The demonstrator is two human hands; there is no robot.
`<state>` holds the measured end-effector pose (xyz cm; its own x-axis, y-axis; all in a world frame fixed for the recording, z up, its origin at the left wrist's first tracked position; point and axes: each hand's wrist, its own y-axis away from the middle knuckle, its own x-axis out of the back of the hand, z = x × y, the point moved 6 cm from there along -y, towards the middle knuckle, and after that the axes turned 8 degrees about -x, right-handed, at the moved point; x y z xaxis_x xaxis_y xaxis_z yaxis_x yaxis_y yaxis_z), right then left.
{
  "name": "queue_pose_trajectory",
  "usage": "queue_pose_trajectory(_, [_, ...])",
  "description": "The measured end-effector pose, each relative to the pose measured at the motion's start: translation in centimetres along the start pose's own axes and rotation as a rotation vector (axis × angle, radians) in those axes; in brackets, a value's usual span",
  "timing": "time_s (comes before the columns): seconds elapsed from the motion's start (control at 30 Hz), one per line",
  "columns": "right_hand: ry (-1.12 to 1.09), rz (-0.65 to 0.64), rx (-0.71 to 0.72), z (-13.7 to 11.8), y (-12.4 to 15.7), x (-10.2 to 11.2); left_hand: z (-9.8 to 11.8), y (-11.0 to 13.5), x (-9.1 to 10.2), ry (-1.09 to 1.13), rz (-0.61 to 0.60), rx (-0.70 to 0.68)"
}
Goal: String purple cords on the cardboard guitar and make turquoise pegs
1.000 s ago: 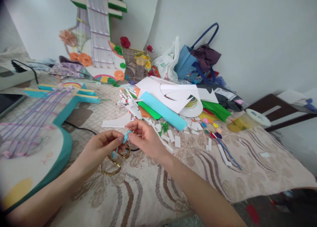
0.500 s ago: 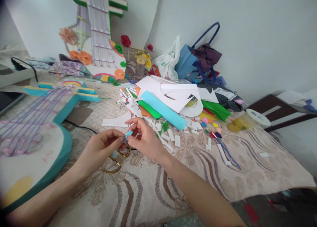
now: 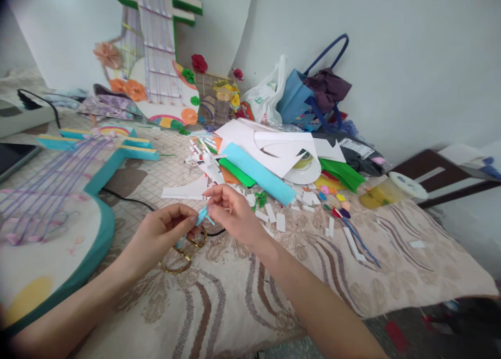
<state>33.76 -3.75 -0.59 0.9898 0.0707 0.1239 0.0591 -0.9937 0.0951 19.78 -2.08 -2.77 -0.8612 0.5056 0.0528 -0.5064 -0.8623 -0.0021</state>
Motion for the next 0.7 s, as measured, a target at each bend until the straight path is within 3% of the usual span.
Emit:
queue_pose_trajectory(0.33, [-0.034, 0.040, -0.009, 0.3, -0.1, 0.1, 0.0, -0.2, 0.2, 0.001, 0.003, -0.006])
queue_pose_trajectory(0.53, [-0.123, 0.074, -0.017, 0.5, -0.3, 0.9, -0.4, -0.4, 0.2, 0.125, -0.038, 0.016])
queue_pose_trajectory(0.7, [-0.132, 0.150, 0.024, 0.8, -0.4, 2.0, 0.4, -0.4, 0.7, 0.065, -0.010, -0.006])
